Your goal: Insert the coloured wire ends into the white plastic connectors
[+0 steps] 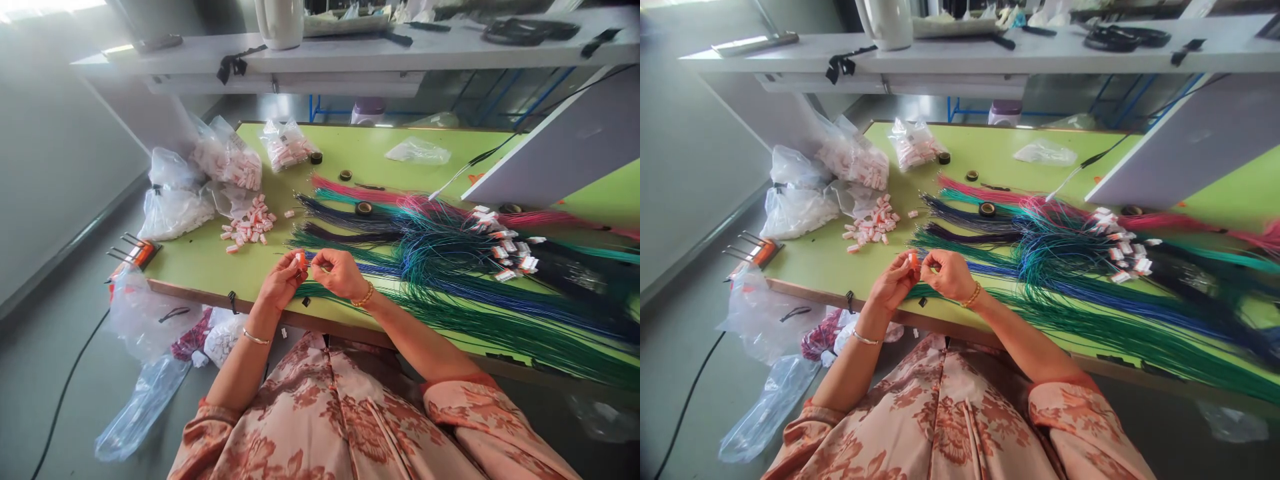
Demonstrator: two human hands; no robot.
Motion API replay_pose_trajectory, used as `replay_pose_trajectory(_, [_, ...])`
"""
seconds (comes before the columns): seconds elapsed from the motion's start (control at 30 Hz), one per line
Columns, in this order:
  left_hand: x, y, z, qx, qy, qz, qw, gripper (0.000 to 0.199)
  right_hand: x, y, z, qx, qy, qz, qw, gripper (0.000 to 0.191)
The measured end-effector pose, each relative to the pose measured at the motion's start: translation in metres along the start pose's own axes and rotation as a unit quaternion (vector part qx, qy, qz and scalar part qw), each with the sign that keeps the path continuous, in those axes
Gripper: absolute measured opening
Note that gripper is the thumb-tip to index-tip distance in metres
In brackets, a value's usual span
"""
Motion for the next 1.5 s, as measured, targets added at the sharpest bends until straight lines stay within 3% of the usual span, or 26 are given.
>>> replay_pose_trajectory(0.2, [-0.002,0.000,0.006,0.001,0.021,0.019,1.000,0.032,-0.005,0.000,-0.002,0.020,0.082,0.026,0.996,0.013])
replay_pose_trajectory(0.37, [0.003,-0.002,0.012,-0.030,0.107,0.059,0.992,0.036,-0.011,0.000,0.001,0.022,0.123,0.052,0.991,0.019])
replay_pose_trajectory(0.63, [0.006,-0.004,0.011,-0.053,0.118,0.067,0.989,0.035,-0.012,-0.007,0.007,0.044,0.048,0.020,0.998,0.017])
replay_pose_trajectory(0.87, [0.016,-0.019,0.005,-0.085,0.136,0.069,0.985,0.036,-0.005,-0.020,0.029,0.039,-0.114,0.012,0.993,0.012])
replay_pose_trajectory(0.93, [0.018,-0.022,0.001,-0.084,0.144,0.054,0.985,0.038,-0.005,-0.020,0.029,0.067,-0.130,0.006,0.989,0.012])
replay_pose_trajectory(1.07, [0.014,-0.022,-0.005,-0.075,0.133,0.032,0.988,0.039,-0.018,0.000,0.005,0.116,-0.075,-0.014,0.990,0.020])
replay_pose_trajectory(1.13, [0.012,-0.021,-0.006,-0.072,0.122,0.032,0.989,0.039,-0.031,0.018,-0.011,0.075,-0.115,0.018,0.990,0.019])
replay_pose_trajectory(1.2, [0.012,-0.020,-0.004,-0.067,0.112,0.029,0.991,0.039,-0.043,0.037,-0.018,0.079,-0.195,0.066,0.975,0.014])
replay_pose_trajectory(1.33, [0.015,-0.019,-0.002,-0.063,0.097,0.022,0.993,0.041,-0.054,0.068,-0.004,0.136,-0.301,0.095,0.939,0.018])
replay_pose_trajectory(1.5, [0.017,-0.021,-0.006,-0.068,0.083,0.023,0.994,0.043,-0.057,0.084,0.015,0.176,-0.364,0.096,0.909,0.023])
Point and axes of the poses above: each hand's wrist, its own y-axis towards the middle knuckle, its own z-axis out of the palm, x = y × z, the point moved 3 cm from there along y, towards the middle knuckle, and after that the axes turned 14 degrees about x, right-handed, at the moved point
